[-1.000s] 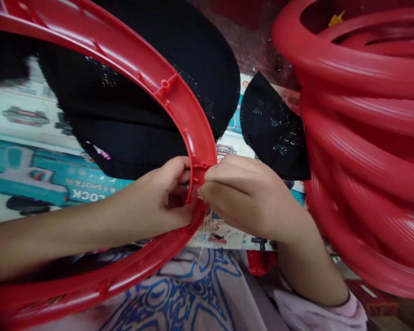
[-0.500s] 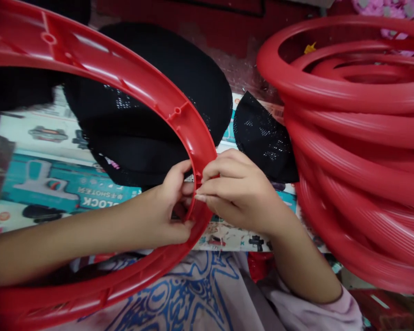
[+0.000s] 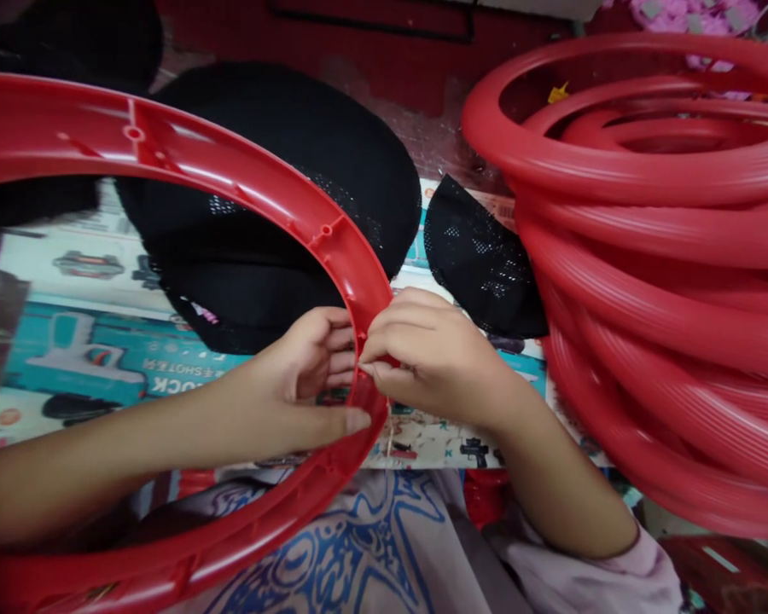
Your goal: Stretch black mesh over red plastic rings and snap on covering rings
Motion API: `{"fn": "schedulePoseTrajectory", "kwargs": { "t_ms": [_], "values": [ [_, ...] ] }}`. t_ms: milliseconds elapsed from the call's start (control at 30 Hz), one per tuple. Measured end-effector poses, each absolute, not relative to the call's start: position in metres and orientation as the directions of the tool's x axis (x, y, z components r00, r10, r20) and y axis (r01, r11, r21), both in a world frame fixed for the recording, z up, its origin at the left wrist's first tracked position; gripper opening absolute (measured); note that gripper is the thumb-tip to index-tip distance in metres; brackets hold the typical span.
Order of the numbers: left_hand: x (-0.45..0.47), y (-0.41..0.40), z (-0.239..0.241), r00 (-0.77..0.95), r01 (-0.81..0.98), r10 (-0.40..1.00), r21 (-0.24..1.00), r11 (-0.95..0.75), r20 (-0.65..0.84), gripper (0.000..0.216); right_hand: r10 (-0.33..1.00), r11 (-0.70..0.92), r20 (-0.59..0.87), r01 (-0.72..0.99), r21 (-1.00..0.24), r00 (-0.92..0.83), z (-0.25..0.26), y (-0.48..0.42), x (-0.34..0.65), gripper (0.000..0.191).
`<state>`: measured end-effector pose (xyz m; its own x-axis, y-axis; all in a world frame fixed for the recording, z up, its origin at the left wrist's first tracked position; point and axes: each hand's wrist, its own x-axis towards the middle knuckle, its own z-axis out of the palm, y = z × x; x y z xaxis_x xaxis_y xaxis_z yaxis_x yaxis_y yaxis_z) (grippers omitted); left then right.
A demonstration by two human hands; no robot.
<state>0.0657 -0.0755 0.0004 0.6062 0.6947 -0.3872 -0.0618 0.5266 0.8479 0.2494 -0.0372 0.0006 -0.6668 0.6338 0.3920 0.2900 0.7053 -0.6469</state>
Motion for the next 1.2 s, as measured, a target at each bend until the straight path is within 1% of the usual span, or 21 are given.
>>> {"fn": "schedulePoseTrajectory", "kwargs": {
  "t_ms": [67,133,233,300,400,500,567,633,733,867,967,1033,1100,1200],
  "values": [
    [0.068,-0.076,-0.003,0.566,-0.119,0.727,0.833,0.540,-0.390,0.046,0.634,0.701,0.372,0.301,-0.647,-0.678,0.001,-0.038,0.248,0.014],
    [0.070,-0.076,-0.006,0.527,-0.091,0.746,0.846,0.525,-0.406,0.042,0.629,0.700,0.362,0.299,-0.649,-0.688,0.001,-0.039,0.247,0.015],
    [0.070,-0.077,-0.008,0.518,-0.008,0.747,0.871,0.492,-0.417,0.049,0.640,0.690,0.355,0.307,-0.655,-0.682,0.000,-0.042,0.245,0.013],
    [0.069,-0.077,-0.007,0.535,0.034,0.732,0.877,0.480,-0.421,0.057,0.665,0.676,0.368,0.315,-0.666,-0.650,0.000,-0.044,0.244,0.012],
    [0.066,-0.079,-0.004,0.549,0.146,0.718,0.895,0.422,-0.428,0.062,0.703,0.652,0.388,0.321,-0.687,-0.596,0.001,-0.045,0.245,0.011],
    [0.063,-0.081,-0.003,0.527,0.303,0.722,0.893,0.332,-0.448,0.062,0.673,0.671,0.382,0.306,-0.675,-0.633,0.001,-0.044,0.248,0.005],
    [0.063,-0.083,-0.003,0.512,0.338,0.727,0.885,0.319,-0.458,0.064,0.642,0.700,0.389,0.298,-0.649,-0.661,0.000,-0.042,0.250,0.004],
    [0.064,-0.083,-0.002,0.509,0.324,0.722,0.881,0.344,-0.469,0.066,0.636,0.715,0.398,0.312,-0.625,-0.661,-0.002,-0.041,0.251,0.004],
    [0.065,-0.083,0.002,0.521,0.274,0.707,0.878,0.391,-0.478,0.067,0.664,0.705,0.401,0.351,-0.616,-0.631,-0.003,-0.040,0.252,0.004],
    [0.065,-0.081,0.007,0.569,0.168,0.677,0.872,0.460,-0.467,0.064,0.708,0.652,0.365,0.362,-0.666,-0.604,-0.001,-0.042,0.254,0.002],
    [0.064,-0.080,0.006,0.643,0.042,0.641,0.855,0.517,-0.419,0.049,0.679,0.666,0.353,0.336,-0.666,-0.644,0.000,-0.042,0.255,0.002],
    [0.064,-0.079,0.003,0.677,-0.026,0.628,0.840,0.542,-0.385,0.033,0.647,0.706,0.363,0.347,-0.618,-0.670,0.001,-0.043,0.257,0.004],
    [0.064,-0.080,0.000,0.679,-0.023,0.630,0.847,0.531,-0.377,0.029,0.631,0.738,0.375,0.375,-0.561,-0.679,0.002,-0.043,0.258,0.006],
    [0.065,-0.082,-0.003,0.649,0.073,0.651,0.884,0.462,-0.394,0.040,0.636,0.748,0.377,0.417,-0.516,-0.673,0.003,-0.046,0.257,0.010]
  ]
}}
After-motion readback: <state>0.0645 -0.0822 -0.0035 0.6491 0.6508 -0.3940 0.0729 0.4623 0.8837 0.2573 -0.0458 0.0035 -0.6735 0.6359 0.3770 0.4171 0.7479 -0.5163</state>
